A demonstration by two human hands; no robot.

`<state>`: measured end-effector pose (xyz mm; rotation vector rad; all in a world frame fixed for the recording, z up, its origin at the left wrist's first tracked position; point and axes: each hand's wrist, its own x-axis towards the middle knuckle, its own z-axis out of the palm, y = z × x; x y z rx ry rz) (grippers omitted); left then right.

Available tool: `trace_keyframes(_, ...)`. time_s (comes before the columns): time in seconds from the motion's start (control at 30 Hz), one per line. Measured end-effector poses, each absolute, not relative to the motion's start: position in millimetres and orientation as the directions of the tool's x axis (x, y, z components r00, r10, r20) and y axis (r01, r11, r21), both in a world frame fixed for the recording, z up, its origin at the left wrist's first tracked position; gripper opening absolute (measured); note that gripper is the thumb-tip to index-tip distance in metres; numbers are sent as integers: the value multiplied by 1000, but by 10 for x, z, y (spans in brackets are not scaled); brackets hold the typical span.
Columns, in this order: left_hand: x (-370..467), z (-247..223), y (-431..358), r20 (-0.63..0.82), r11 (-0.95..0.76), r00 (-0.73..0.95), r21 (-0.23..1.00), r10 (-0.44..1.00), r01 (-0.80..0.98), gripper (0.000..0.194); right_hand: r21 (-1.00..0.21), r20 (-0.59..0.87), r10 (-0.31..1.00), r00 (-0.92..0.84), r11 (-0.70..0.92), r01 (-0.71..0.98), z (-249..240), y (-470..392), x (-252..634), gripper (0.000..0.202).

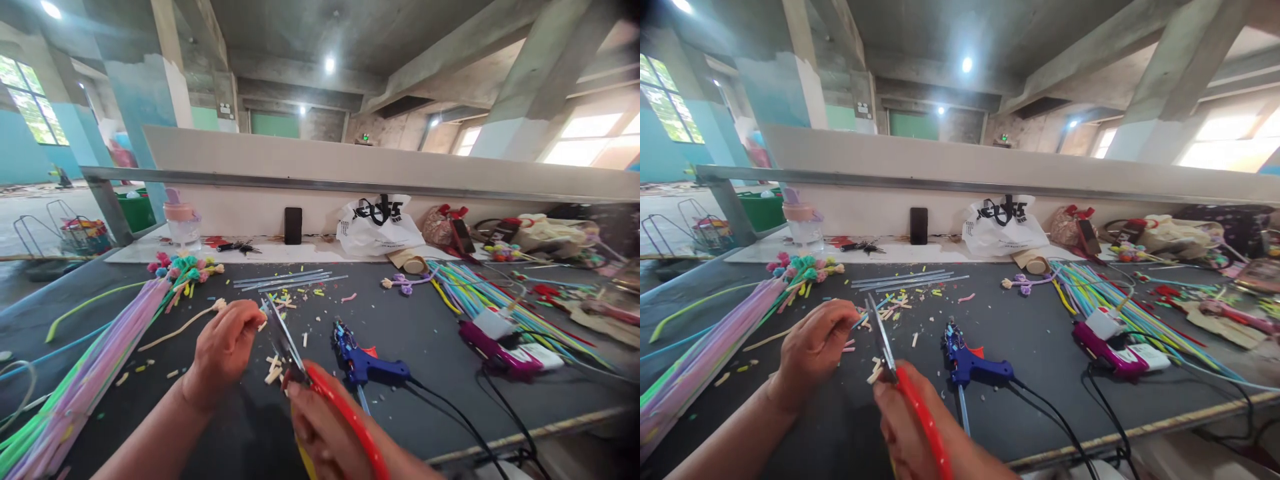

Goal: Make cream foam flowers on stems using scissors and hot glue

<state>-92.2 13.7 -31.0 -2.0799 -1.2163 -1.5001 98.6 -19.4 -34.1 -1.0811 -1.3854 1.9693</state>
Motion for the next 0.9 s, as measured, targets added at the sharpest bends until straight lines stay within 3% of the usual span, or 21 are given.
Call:
trace_keyframes(0.1, -916, -329, 171, 865, -508, -50, 339, 500, 792, 8, -788, -433, 566, -702, -615, -10, -330, -77, 1071, 33)
trace_keyframes(0.17, -913, -336, 185, 840, -482, -120, 413, 529, 772, 8, -730, -381, 491, -783, -680, -72, -301, -5, 1121, 35)
trace_keyframes(0.3, -903, -336, 191, 794, -475, -200, 522, 574, 708, 7, -694, -321, 468, -823, -708, -131, -186, 38, 1207, 37)
trace_keyframes(0.4, -887, -326, 178, 752, -453, -227, 578, 620, 679, 9, -791, -314, 525, -791, -605, -88, -7, 39, 1327, 35)
trace_keyframes(0.47, -875, -322, 167, 708, -423, -247, 624, 662, 657, 9, -916, -332, 643, -690, -394, 74, 142, 111, 1463, 37)
trace_keyframes(0.5, -870, -323, 162, 686, -409, -256, 647, 681, 644, 9, -953, -301, 743, -597, -211, 217, 209, 182, 1549, 39)
trace_keyframes(0.53, -865, -328, 159, 668, -399, -264, 665, 696, 631, 8, -911, -241, 831, -501, -17, 411, 262, 277, 1646, 42)
trace_keyframes(0.57, -861, -336, 158, 654, -394, -266, 678, 708, 620, 8, -753, -116, 901, -419, 195, 628, 298, 392, 1752, 41)
trace_keyframes(0.6, -857, -347, 160, 646, -393, -264, 686, 716, 612, 6, -496, 0, 915, -404, 351, 794, 313, 521, 1866, 40)
trace_keyframes(0.63, -853, -360, 163, 644, -396, -265, 690, 717, 606, 5, -395, 38, 926, -375, 359, 846, 306, 655, 1983, 39)
trace_keyframes(0.73, -838, -401, 175, 645, -405, -255, 690, 720, 600, 2, -245, 46, 962, -269, 272, 931, 172, 1011, 2313, 36)
trace_keyframes(0.9, -812, -419, 165, 614, -367, -253, 699, 747, 614, 13, -95, -15, 992, -123, 121, 988, -202, 1303, 2641, 47)
